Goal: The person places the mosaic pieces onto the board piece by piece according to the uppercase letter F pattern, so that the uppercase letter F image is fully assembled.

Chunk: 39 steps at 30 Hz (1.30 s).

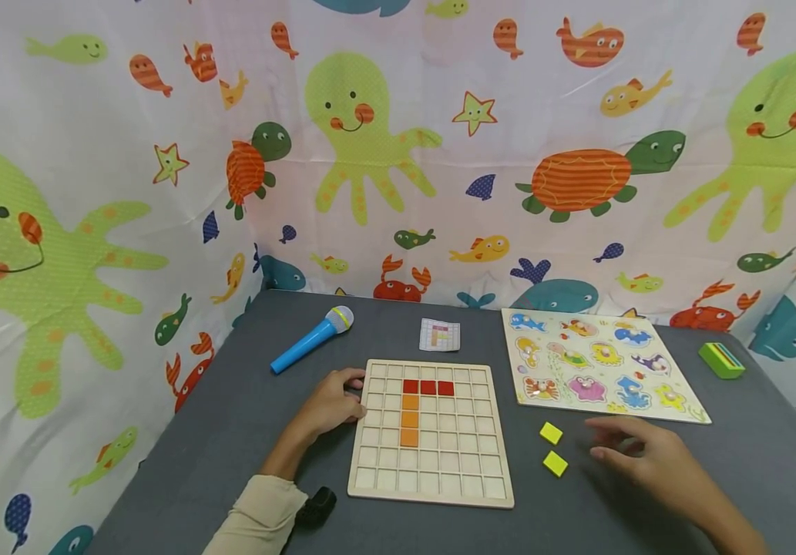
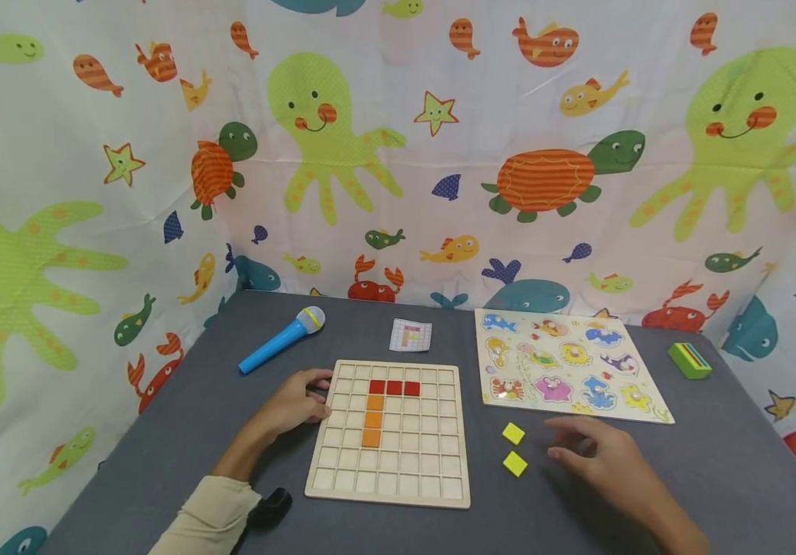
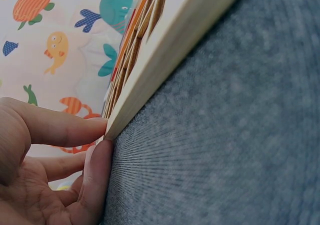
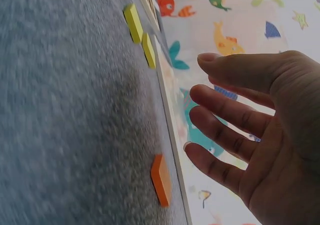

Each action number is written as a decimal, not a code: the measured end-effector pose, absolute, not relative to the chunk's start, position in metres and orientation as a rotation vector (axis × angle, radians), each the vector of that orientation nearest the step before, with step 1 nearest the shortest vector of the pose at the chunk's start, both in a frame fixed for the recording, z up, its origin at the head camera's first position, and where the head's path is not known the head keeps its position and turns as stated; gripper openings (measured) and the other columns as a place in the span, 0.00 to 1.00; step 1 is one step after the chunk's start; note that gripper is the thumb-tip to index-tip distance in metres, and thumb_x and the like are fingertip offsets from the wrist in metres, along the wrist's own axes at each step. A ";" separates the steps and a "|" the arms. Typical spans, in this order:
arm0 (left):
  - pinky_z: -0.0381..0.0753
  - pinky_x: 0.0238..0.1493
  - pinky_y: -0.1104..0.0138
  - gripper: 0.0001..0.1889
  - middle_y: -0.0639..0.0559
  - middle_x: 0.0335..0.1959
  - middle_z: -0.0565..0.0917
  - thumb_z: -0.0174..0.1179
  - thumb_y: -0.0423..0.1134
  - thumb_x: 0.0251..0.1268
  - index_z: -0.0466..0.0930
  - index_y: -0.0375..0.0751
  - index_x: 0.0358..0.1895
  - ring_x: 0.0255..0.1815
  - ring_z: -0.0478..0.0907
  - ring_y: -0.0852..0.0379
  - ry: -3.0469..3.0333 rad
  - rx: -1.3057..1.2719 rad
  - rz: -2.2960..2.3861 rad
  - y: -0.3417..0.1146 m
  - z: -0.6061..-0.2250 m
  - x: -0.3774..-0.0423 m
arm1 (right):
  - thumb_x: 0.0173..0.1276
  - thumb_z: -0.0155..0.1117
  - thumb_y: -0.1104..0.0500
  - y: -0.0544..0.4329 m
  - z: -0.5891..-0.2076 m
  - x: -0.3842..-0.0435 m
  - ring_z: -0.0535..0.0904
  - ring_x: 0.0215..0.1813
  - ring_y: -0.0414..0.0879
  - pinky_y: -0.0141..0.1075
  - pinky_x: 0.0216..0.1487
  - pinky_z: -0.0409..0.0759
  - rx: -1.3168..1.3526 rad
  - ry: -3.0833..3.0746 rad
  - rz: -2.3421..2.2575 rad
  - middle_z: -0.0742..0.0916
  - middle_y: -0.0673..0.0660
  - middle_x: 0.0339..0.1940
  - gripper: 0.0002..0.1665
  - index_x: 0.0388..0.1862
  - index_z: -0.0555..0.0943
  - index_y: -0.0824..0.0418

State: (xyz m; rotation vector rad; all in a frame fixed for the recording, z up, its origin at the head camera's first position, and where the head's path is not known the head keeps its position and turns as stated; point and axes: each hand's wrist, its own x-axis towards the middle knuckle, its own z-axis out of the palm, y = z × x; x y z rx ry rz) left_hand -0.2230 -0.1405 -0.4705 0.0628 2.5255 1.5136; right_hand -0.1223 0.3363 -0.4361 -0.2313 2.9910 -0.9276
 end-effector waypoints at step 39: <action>0.85 0.38 0.63 0.36 0.42 0.55 0.77 0.67 0.25 0.52 0.77 0.34 0.71 0.40 0.81 0.54 2.522 0.049 1.502 -0.139 -0.468 -0.224 | 0.63 0.79 0.56 0.399 -0.450 -0.130 0.79 0.50 0.45 0.32 0.43 0.82 0.016 2.656 -0.932 0.86 0.54 0.52 0.39 0.71 0.78 0.66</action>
